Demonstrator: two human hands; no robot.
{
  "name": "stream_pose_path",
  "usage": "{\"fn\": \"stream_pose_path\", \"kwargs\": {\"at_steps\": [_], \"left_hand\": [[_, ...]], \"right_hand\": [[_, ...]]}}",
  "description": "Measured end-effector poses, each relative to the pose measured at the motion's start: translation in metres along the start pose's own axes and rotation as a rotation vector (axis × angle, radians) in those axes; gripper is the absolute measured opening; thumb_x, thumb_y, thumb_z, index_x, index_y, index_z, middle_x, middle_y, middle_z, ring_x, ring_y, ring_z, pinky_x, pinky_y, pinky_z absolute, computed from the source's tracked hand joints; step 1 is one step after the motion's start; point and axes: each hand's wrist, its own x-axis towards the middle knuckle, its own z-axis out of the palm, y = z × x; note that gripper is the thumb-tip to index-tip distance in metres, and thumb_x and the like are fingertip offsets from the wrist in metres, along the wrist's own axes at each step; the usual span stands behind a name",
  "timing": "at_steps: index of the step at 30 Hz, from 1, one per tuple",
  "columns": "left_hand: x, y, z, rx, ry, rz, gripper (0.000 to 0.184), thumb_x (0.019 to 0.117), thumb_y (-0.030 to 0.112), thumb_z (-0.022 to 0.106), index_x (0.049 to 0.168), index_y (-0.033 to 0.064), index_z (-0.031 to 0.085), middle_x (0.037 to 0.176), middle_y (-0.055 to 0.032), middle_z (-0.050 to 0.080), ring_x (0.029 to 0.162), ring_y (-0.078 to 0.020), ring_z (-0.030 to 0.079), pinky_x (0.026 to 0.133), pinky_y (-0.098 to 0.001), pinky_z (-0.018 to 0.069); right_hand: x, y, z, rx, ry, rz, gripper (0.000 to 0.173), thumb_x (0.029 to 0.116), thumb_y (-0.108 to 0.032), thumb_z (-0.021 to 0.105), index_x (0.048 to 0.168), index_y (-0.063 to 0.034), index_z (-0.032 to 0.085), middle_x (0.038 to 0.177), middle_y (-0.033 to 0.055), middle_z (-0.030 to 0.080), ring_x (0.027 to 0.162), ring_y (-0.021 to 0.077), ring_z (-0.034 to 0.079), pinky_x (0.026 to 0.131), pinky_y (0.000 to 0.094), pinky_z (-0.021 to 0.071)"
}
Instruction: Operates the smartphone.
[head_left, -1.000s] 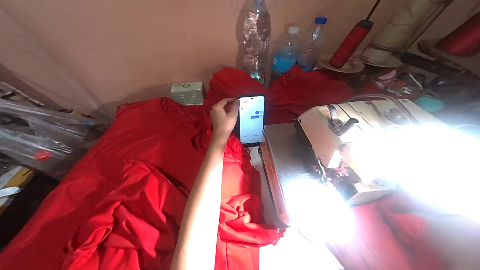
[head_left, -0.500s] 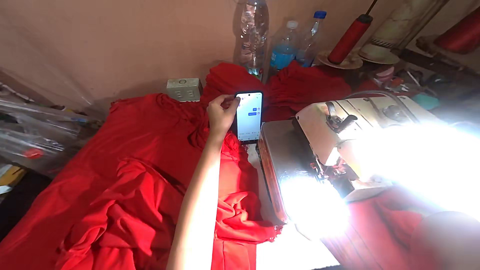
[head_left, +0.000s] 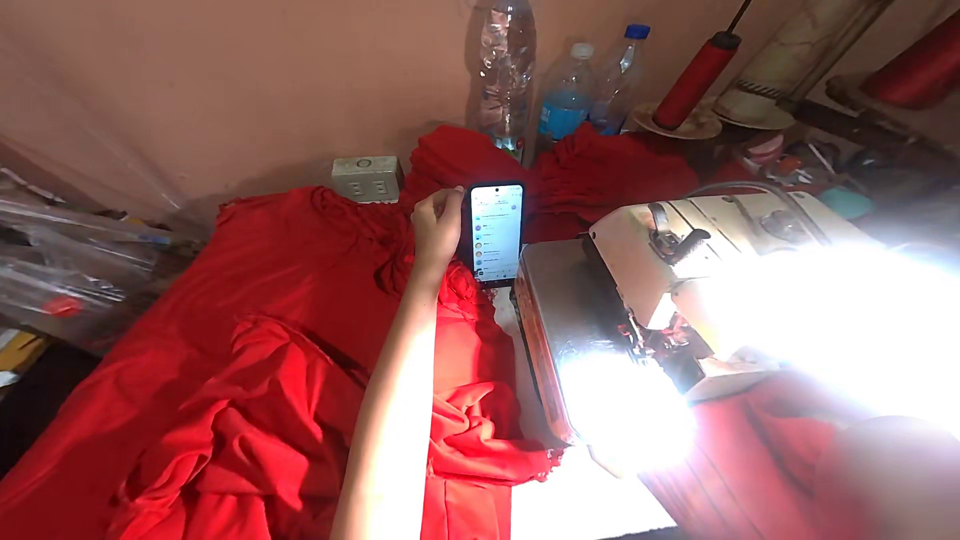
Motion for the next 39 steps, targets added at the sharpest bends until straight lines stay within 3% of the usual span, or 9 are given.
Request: {"fn": "stream_pose_path", "kwargs": {"at_steps": [2,7,11,14,20,26,29,33,39], "left_hand": [[0.000,0.000,-0.001,0.007,-0.010,-0.005,0.034,0.1065,0.022,0.049,0.104,-0.0032,0.071,0.093,-0.0111,0.070,0.084,-0.0107,0.063,0.081,-0.0332,0.0502],[0.001,-0.003,-0.004,0.001,-0.052,0.019,0.031,0.1054,0.019,0.049,0.108,-0.0043,0.070,0.099,-0.0133,0.070,0.089,-0.0113,0.064,0.084,-0.0332,0.0513],[0.001,-0.002,-0.009,-0.018,-0.122,0.024,0.028,0.1048,0.016,0.051,0.113,-0.0040,0.069,0.103,-0.0130,0.070,0.092,-0.0108,0.064,0.085,-0.0314,0.0517],[0.003,-0.006,-0.012,-0.015,-0.163,0.110,0.026,0.1019,0.011,0.053,0.117,-0.0044,0.067,0.109,-0.0143,0.070,0.098,-0.0101,0.065,0.089,-0.0289,0.0518],[0.005,-0.009,-0.009,0.093,-0.176,0.315,0.043,0.0977,0.009,0.056,0.139,-0.0046,0.056,0.135,-0.0247,0.059,0.124,-0.0293,0.059,0.101,-0.0406,0.0496],[0.003,-0.014,-0.008,0.165,-0.183,0.415,0.045,0.0914,0.008,0.063,0.135,-0.0019,0.062,0.131,-0.0243,0.062,0.124,-0.0378,0.056,0.103,-0.0477,0.0444],[0.004,-0.016,-0.009,0.200,-0.214,0.443,0.059,0.0833,0.010,0.073,0.139,-0.0022,0.058,0.133,-0.0250,0.062,0.125,-0.0399,0.055,0.107,-0.0502,0.0412],[0.003,-0.016,-0.007,0.241,-0.255,0.412,0.077,0.0744,0.004,0.081,0.145,-0.0015,0.051,0.137,-0.0257,0.058,0.129,-0.0402,0.052,0.110,-0.0505,0.0411],[0.003,-0.016,-0.004,0.258,-0.186,0.432,0.046,0.0929,0.004,0.062,0.138,-0.0031,0.058,0.129,-0.0250,0.065,0.118,-0.0392,0.061,0.102,-0.0490,0.0475]], "right_hand": [[-0.001,-0.001,-0.001,-0.023,0.032,0.017,0.017,0.0954,-0.021,0.064,0.099,-0.0297,0.077,0.090,-0.0255,0.073,0.079,-0.0146,0.064,0.073,0.0060,0.0518],[-0.004,0.011,-0.013,-0.056,-0.006,-0.019,0.017,0.0982,-0.025,0.062,0.106,-0.0316,0.076,0.094,-0.0270,0.072,0.082,-0.0148,0.063,0.075,0.0061,0.0512],[-0.003,0.005,-0.005,-0.029,0.016,-0.005,0.020,0.0976,-0.018,0.061,0.102,-0.0291,0.076,0.090,-0.0248,0.073,0.079,-0.0139,0.064,0.074,0.0062,0.0515],[-0.001,0.005,-0.004,0.017,-0.036,-0.020,0.017,0.0998,-0.022,0.061,0.106,-0.0276,0.075,0.093,-0.0226,0.073,0.081,-0.0133,0.064,0.075,0.0063,0.0512],[-0.002,0.007,-0.007,0.021,-0.043,-0.021,0.019,0.1011,-0.023,0.059,0.110,-0.0294,0.074,0.097,-0.0231,0.073,0.085,-0.0131,0.065,0.077,0.0072,0.0520],[-0.002,0.009,-0.009,0.026,-0.043,-0.039,0.019,0.1009,-0.024,0.060,0.111,-0.0288,0.075,0.098,-0.0223,0.074,0.086,-0.0126,0.065,0.078,0.0078,0.0522],[-0.002,0.003,-0.006,-0.034,0.011,-0.004,0.019,0.0980,-0.024,0.062,0.105,-0.0325,0.076,0.093,-0.0268,0.073,0.080,-0.0157,0.063,0.074,0.0051,0.0507],[-0.002,0.006,-0.010,-0.060,0.011,-0.011,0.015,0.0972,-0.027,0.063,0.103,-0.0313,0.076,0.091,-0.0266,0.072,0.078,-0.0154,0.063,0.072,0.0054,0.0502],[-0.001,0.004,-0.007,-0.022,-0.038,-0.025,0.018,0.0997,-0.023,0.060,0.109,-0.0289,0.075,0.095,-0.0241,0.073,0.083,-0.0138,0.064,0.076,0.0063,0.0512]]}}
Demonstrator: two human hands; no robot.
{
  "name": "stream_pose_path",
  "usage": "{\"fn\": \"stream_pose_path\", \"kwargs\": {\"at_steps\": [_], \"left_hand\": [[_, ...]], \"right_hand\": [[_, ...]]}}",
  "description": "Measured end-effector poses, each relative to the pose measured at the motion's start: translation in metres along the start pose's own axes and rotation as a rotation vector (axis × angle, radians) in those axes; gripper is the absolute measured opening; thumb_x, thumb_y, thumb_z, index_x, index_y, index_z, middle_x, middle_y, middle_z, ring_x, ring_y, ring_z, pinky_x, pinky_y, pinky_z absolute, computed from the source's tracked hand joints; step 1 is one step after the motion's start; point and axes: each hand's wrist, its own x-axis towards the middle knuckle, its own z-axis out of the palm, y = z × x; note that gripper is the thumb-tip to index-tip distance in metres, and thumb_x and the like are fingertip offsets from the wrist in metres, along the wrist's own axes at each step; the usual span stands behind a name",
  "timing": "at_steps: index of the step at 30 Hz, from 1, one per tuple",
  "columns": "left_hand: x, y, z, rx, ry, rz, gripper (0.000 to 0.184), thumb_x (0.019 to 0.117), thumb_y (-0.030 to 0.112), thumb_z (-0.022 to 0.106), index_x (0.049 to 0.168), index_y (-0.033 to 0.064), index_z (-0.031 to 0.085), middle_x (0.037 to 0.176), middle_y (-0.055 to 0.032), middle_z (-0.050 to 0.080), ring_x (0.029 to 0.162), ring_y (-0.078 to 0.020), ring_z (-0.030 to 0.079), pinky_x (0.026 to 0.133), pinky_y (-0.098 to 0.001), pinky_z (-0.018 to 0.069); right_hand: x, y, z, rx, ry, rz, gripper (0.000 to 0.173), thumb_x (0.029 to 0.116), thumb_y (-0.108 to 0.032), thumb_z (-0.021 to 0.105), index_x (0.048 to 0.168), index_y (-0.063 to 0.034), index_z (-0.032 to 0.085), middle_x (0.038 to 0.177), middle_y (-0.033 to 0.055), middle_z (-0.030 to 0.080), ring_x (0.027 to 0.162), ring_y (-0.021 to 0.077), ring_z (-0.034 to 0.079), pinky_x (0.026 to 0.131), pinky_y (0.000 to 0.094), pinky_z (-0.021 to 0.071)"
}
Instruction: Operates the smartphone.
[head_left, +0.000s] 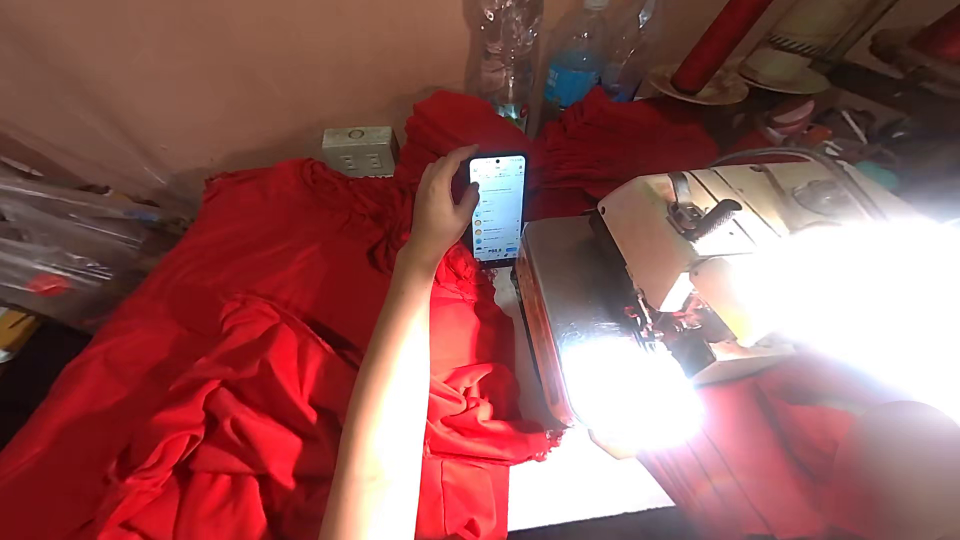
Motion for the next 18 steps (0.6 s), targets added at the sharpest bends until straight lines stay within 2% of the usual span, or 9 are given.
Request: {"fn": "stream_pose_path", "kwargs": {"at_steps": [10,13,15,18], "left_hand": [[-0.0010,-0.0014,0.0001,0.010,0.055,0.011,0.036,0.1001,0.006,0.054,0.135,-0.0019,0.063,0.125,-0.0217,0.068,0.117,-0.0366,0.063,0.103,-0.0468,0.0466],[-0.0005,0.0008,-0.0012,-0.002,0.046,-0.002,0.036,0.1018,0.007,0.052,0.135,-0.0020,0.062,0.127,-0.0217,0.068,0.120,-0.0365,0.062,0.105,-0.0463,0.0458],[-0.0007,0.0012,-0.0029,-0.028,0.017,-0.004,0.039,0.0998,0.010,0.057,0.137,-0.0030,0.060,0.130,-0.0234,0.066,0.121,-0.0376,0.061,0.105,-0.0475,0.0454],[-0.0008,-0.0030,-0.0020,-0.059,-0.016,0.033,0.058,0.0874,0.013,0.073,0.140,-0.0044,0.056,0.131,-0.0251,0.064,0.122,-0.0378,0.060,0.106,-0.0485,0.0455]], "right_hand": [[0.0002,0.0011,-0.0010,-0.003,-0.016,-0.003,0.016,0.1009,-0.027,0.060,0.110,-0.0295,0.074,0.096,-0.0239,0.073,0.084,-0.0135,0.064,0.077,0.0067,0.0515],[0.0004,0.0006,0.0004,0.001,-0.003,-0.005,0.016,0.1007,-0.026,0.061,0.109,-0.0289,0.074,0.096,-0.0231,0.073,0.084,-0.0129,0.065,0.077,0.0068,0.0517],[0.0001,0.0019,-0.0002,0.013,-0.002,-0.005,0.016,0.1001,-0.026,0.062,0.110,-0.0293,0.075,0.097,-0.0227,0.074,0.085,-0.0123,0.066,0.078,0.0073,0.0521],[-0.0006,0.0068,-0.0048,0.017,-0.021,-0.016,0.017,0.1008,-0.028,0.061,0.111,-0.0293,0.074,0.098,-0.0221,0.074,0.085,-0.0120,0.065,0.078,0.0080,0.0524]]}}
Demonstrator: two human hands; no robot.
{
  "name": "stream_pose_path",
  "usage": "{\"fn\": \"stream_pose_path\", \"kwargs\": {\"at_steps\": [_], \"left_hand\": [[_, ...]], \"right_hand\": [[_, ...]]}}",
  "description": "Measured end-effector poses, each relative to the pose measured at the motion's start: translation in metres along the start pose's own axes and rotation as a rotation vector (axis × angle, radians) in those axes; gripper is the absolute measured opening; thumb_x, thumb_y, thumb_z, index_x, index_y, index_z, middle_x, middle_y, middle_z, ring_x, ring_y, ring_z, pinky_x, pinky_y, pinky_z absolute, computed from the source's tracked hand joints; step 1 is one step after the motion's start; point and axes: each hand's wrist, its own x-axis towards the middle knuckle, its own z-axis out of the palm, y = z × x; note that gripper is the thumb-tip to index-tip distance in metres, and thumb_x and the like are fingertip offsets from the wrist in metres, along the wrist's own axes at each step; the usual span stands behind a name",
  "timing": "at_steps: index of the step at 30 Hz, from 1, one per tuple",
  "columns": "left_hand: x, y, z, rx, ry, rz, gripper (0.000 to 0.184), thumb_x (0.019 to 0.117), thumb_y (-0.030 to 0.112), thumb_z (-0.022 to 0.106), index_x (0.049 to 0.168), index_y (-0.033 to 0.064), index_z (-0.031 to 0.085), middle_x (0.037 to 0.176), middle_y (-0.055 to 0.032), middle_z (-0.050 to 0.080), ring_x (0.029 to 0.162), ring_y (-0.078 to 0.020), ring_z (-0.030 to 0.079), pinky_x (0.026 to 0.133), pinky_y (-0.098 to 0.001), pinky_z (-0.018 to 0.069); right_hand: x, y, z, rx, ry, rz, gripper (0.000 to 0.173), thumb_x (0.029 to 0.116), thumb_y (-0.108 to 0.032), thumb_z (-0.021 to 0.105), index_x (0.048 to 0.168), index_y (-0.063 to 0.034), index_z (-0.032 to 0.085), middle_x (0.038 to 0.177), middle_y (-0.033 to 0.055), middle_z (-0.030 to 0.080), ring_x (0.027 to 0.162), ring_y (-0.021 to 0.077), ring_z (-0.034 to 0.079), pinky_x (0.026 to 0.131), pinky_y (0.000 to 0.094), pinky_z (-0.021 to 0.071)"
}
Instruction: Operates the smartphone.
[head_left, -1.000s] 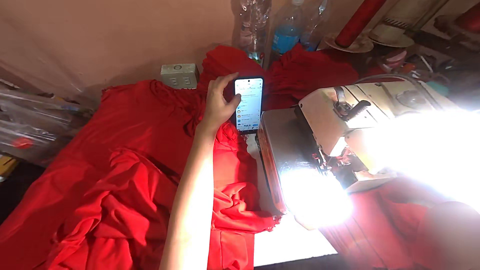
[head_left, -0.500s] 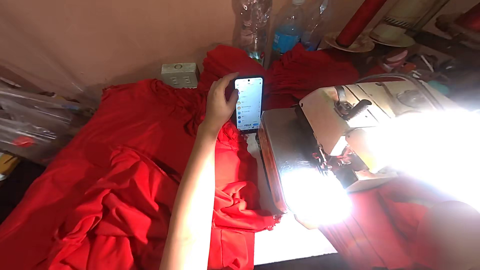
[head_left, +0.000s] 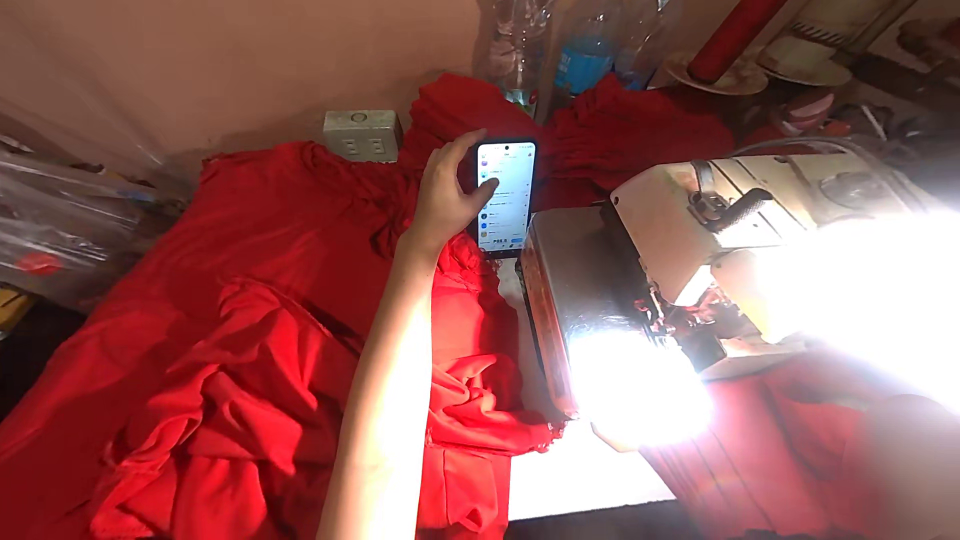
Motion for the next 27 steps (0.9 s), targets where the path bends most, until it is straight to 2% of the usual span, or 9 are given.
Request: {"fn": "stream_pose_path", "kwargs": {"at_steps": [3,5,8,12,21,27], "left_hand": [[0.001,0.001,0.001,0.000,-0.040,-0.037,0.069,0.0793,0.005,0.078,0.143,-0.0037,0.052,0.133,-0.0252,0.061,0.125,-0.0372,0.058,0.108,-0.0479,0.0444],[0.001,0.002,0.002,0.015,-0.027,-0.052,0.064,0.0818,0.002,0.075,0.142,-0.0036,0.054,0.132,-0.0250,0.061,0.123,-0.0365,0.059,0.106,-0.0469,0.0457],[0.002,0.003,0.001,0.025,0.018,-0.057,0.048,0.0914,0.005,0.067,0.138,-0.0036,0.058,0.129,-0.0247,0.064,0.121,-0.0364,0.061,0.105,-0.0463,0.0468],[0.002,0.002,0.001,0.027,0.063,-0.037,0.039,0.0961,0.007,0.061,0.133,-0.0037,0.062,0.125,-0.0234,0.067,0.117,-0.0364,0.063,0.103,-0.0465,0.0480],[0.001,0.001,0.002,0.058,0.083,-0.017,0.034,0.0997,0.007,0.055,0.132,-0.0023,0.064,0.124,-0.0211,0.069,0.117,-0.0351,0.064,0.103,-0.0450,0.0477],[0.002,0.001,0.002,0.065,0.097,-0.005,0.033,0.0995,0.007,0.055,0.130,-0.0022,0.065,0.123,-0.0203,0.070,0.114,-0.0341,0.065,0.101,-0.0444,0.0478]], "right_hand": [[0.001,0.001,-0.001,-0.005,-0.008,-0.014,0.016,0.1014,-0.028,0.060,0.109,-0.0277,0.075,0.096,-0.0209,0.074,0.084,-0.0109,0.065,0.077,0.0087,0.0522],[0.003,-0.003,0.003,-0.010,-0.002,-0.006,0.015,0.1013,-0.028,0.060,0.107,-0.0283,0.074,0.095,-0.0216,0.073,0.083,-0.0113,0.065,0.077,0.0083,0.0519],[0.003,-0.007,0.007,-0.010,0.007,0.003,0.016,0.1015,-0.027,0.060,0.107,-0.0288,0.075,0.095,-0.0220,0.073,0.084,-0.0119,0.065,0.077,0.0080,0.0516],[0.005,-0.011,0.011,-0.026,0.019,0.015,0.018,0.1016,-0.025,0.058,0.107,-0.0284,0.075,0.096,-0.0225,0.073,0.084,-0.0127,0.065,0.078,0.0077,0.0517],[0.003,-0.008,0.007,0.012,0.020,0.021,0.015,0.1001,-0.025,0.062,0.106,-0.0267,0.076,0.094,-0.0209,0.074,0.082,-0.0114,0.065,0.076,0.0078,0.0520],[0.001,-0.005,0.005,0.010,0.007,0.017,0.017,0.1002,-0.026,0.062,0.111,-0.0271,0.076,0.099,-0.0201,0.075,0.087,-0.0104,0.066,0.080,0.0092,0.0527]]}}
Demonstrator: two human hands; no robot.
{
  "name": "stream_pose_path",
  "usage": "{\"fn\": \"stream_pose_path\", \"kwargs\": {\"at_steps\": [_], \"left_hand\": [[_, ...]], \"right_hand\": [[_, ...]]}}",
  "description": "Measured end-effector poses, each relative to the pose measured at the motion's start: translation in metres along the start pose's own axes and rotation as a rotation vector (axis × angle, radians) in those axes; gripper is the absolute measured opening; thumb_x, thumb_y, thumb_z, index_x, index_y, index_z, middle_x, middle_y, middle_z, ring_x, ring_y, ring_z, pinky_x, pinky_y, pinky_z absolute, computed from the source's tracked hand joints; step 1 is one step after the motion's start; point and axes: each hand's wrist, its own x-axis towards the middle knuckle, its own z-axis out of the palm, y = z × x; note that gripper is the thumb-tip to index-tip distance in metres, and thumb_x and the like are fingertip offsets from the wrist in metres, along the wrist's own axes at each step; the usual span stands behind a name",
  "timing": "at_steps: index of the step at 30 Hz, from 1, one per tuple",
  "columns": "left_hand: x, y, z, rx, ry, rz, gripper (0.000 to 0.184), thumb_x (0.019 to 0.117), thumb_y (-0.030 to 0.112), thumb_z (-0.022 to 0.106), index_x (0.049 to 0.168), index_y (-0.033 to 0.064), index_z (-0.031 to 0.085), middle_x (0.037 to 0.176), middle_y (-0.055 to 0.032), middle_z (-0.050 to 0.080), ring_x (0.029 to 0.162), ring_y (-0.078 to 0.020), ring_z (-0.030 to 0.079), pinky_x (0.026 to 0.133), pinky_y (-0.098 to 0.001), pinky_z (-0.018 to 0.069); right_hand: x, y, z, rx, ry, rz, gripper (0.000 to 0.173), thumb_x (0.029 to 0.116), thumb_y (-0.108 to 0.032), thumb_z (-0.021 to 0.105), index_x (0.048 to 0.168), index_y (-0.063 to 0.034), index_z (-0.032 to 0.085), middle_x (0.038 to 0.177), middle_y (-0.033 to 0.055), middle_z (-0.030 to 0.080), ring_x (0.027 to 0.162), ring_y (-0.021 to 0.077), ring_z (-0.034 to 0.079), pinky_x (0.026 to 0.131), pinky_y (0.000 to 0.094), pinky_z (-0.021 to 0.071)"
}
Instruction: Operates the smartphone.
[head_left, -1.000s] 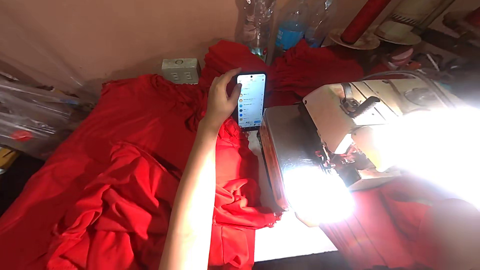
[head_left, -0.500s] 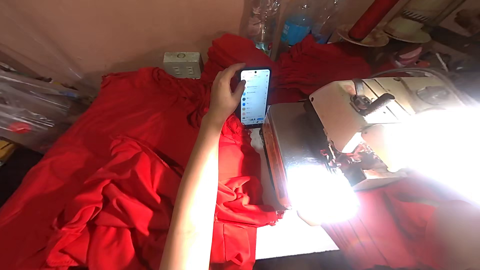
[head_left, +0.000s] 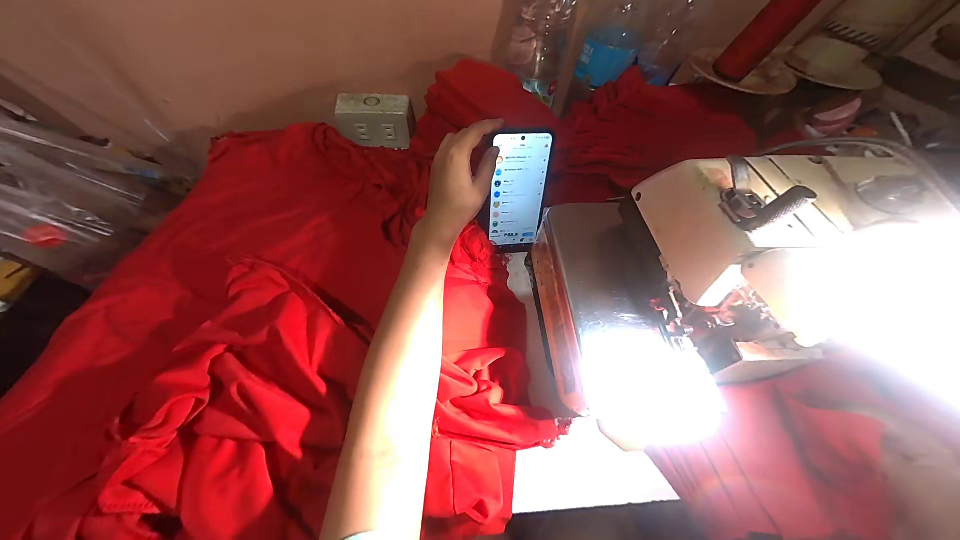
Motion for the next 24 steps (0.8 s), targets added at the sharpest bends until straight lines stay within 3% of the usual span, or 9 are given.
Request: {"fn": "stream_pose_path", "kwargs": {"at_steps": [4,9,13,24], "left_hand": [[-0.001,0.002,-0.001,-0.017,-0.006,-0.015,0.034,0.0987,0.009,0.058,0.130,-0.0027,0.065,0.125,-0.0211,0.069,0.116,-0.0342,0.065,0.101,-0.0443,0.0487],[-0.001,-0.001,0.000,-0.048,-0.039,0.004,0.056,0.0834,0.013,0.078,0.134,-0.0040,0.061,0.125,-0.0226,0.067,0.115,-0.0350,0.064,0.101,-0.0464,0.0486],[-0.001,0.001,-0.001,-0.035,-0.071,-0.035,0.067,0.0760,0.008,0.083,0.138,-0.0024,0.058,0.128,-0.0226,0.065,0.118,-0.0360,0.061,0.103,-0.0469,0.0476],[0.000,0.001,-0.001,-0.026,-0.051,-0.035,0.048,0.0886,0.007,0.073,0.135,-0.0018,0.061,0.125,-0.0218,0.067,0.115,-0.0352,0.063,0.101,-0.0447,0.0488]], "right_hand": [[0.002,-0.004,0.005,0.001,0.013,0.006,0.017,0.1008,-0.025,0.061,0.109,-0.0262,0.076,0.097,-0.0199,0.075,0.085,-0.0108,0.066,0.079,0.0089,0.0527],[0.001,0.001,0.001,-0.003,0.011,-0.005,0.015,0.1001,-0.027,0.062,0.107,-0.0264,0.076,0.095,-0.0199,0.074,0.084,-0.0107,0.065,0.077,0.0086,0.0520],[0.001,0.007,-0.006,-0.014,-0.036,-0.039,0.017,0.1025,-0.029,0.059,0.111,-0.0282,0.074,0.099,-0.0209,0.073,0.086,-0.0108,0.065,0.079,0.0091,0.0522],[0.002,0.001,0.001,-0.026,-0.010,-0.027,0.017,0.1018,-0.029,0.060,0.110,-0.0265,0.075,0.099,-0.0202,0.074,0.087,-0.0104,0.066,0.079,0.0092,0.0528]]}}
